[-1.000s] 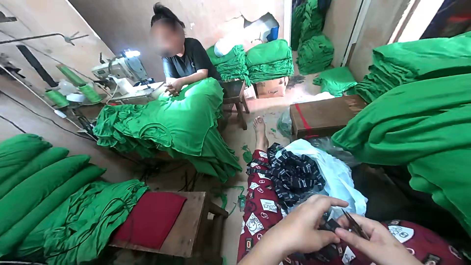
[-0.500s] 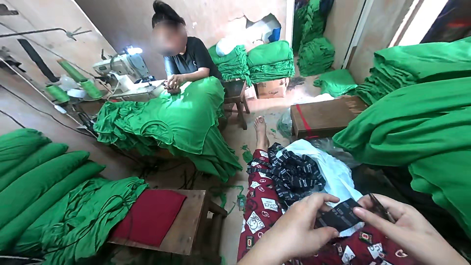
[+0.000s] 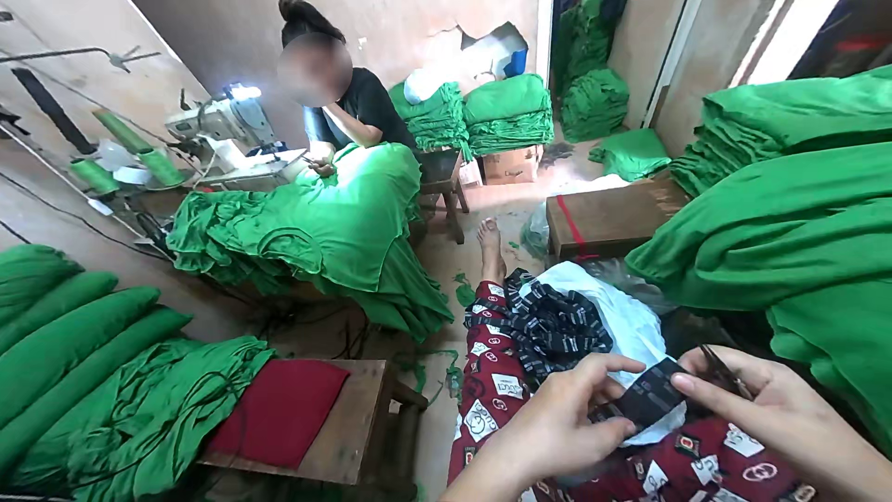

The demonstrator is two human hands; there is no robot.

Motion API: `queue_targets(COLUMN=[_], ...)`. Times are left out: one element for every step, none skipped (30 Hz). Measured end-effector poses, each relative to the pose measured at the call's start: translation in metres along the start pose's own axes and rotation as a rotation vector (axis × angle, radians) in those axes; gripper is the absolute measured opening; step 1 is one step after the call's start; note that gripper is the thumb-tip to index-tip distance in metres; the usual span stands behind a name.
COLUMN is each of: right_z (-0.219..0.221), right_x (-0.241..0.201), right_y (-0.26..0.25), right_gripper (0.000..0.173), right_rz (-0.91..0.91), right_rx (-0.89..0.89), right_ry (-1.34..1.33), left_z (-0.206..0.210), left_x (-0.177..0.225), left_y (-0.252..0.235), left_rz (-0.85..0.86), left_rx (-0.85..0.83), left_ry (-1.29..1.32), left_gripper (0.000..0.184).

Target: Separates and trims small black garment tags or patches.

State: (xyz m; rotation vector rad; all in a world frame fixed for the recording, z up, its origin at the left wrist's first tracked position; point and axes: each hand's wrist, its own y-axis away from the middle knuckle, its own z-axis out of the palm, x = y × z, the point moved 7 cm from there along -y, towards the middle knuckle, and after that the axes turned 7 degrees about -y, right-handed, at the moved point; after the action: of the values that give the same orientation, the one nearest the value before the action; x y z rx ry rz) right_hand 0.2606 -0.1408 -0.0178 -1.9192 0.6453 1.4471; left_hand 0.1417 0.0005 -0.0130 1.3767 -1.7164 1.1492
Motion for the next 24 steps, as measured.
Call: queue_targets(right_z=[-0.001,-0.001,0.0,0.0,0.001,0.001,0.0,0.0,-0.001,-0.001,-0.002,-0.002,-0.002,-0.002,-0.002,-0.002,-0.001,0.0,0.0,0.0,0.0,0.0,0.0,0.0], right_x=[0.0,0.0,-0.001,-0.001,-0.001,-0.002,-0.003,-0.005,-0.007,-0.01,-0.013,-0.016,-0.018,-0.019,-0.02,-0.02,-0.019,-0.018,-0.018,-0.017,-0.016,-0.015,-0.014,-0.013], right_y=[-0.002,-0.004,-0.006,-0.008,-0.012,-0.017,-0.021,-0.025,-0.029,-0.033,-0.036,-0.039,-0.041,-0.042,-0.044,-0.045,-0.046,-0.047,-0.047,-0.047,-0.048,-0.047,-0.047,-0.047], right_gripper=[0.005,0.005,0.004,0.004,0.004,0.005,0.004,0.004,0.003,0.003,0.003,0.003,0.003,0.004,0.004,0.005,0.006,0.006,0.007,0.007,0.007,0.007,0.007,0.007], right_rz=[-0.003,-0.001,0.004,0.014,0.022,0.028,0.033,0.047,0.062,0.069,0.069,0.067,0.07,0.08,0.094,0.107,0.115,0.118,0.119,0.118,0.115,0.113,0.113,0.113], right_rx=[0.002,0.004,0.005,0.003,-0.001,-0.007,-0.015,-0.023,-0.036,-0.05,-0.066,-0.082,-0.094,-0.103,-0.106,-0.114,-0.121,-0.126,-0.132,-0.141,-0.147,-0.152,-0.157,-0.161], right_ry=[-0.002,-0.006,-0.005,-0.007,-0.009,-0.016,-0.031,-0.048,-0.061,-0.073,-0.074,-0.072,-0.072,-0.081,-0.096,-0.114,-0.13,-0.143,-0.148,-0.151,-0.153,-0.155,-0.159,-0.162], left_z=[-0.001,-0.002,-0.003,-0.004,-0.005,-0.007,-0.01,-0.013,-0.015,-0.018,-0.02,-0.021,-0.021,-0.021,-0.021,-0.022,-0.022,-0.023,-0.023,-0.022,-0.021,-0.02,-0.019,-0.018], left_x=[0.002,0.004,0.005,0.005,0.005,0.006,0.006,0.006,0.005,0.004,0.004,0.003,0.002,0.001,0.0,-0.001,-0.001,-0.001,-0.002,-0.003,-0.004,-0.005,-0.005,-0.006], left_y=[-0.001,-0.001,-0.002,-0.003,-0.005,-0.008,-0.011,-0.013,-0.015,-0.018,-0.02,-0.021,-0.022,-0.024,-0.024,-0.024,-0.024,-0.024,-0.024,-0.024,-0.025,-0.025,-0.025,-0.025], left_rz=[0.01,0.016,0.021,0.024,0.021,0.011,-0.001,-0.016,-0.031,-0.037,-0.036,-0.033,-0.029,-0.023,-0.015,-0.011,-0.005,0.0,0.006,0.013,0.023,0.029,0.034,0.039], left_rx=[-0.002,-0.003,-0.005,-0.004,-0.001,0.008,0.021,0.036,0.05,0.062,0.071,0.074,0.077,0.078,0.077,0.078,0.075,0.067,0.055,0.044,0.033,0.022,0.01,-0.003], left_ry=[0.003,0.001,-0.008,-0.018,-0.024,-0.03,-0.03,-0.019,-0.004,0.007,0.016,0.024,0.035,0.048,0.063,0.077,0.087,0.098,0.109,0.118,0.126,0.137,0.146,0.154], left_gripper=[0.05,0.05,0.05,0.05,0.05,0.05,0.051,0.052,0.053,0.055,0.056,0.056,0.057,0.058,0.058,0.058,0.058,0.057,0.056,0.056,0.055,0.053,0.052,0.051])
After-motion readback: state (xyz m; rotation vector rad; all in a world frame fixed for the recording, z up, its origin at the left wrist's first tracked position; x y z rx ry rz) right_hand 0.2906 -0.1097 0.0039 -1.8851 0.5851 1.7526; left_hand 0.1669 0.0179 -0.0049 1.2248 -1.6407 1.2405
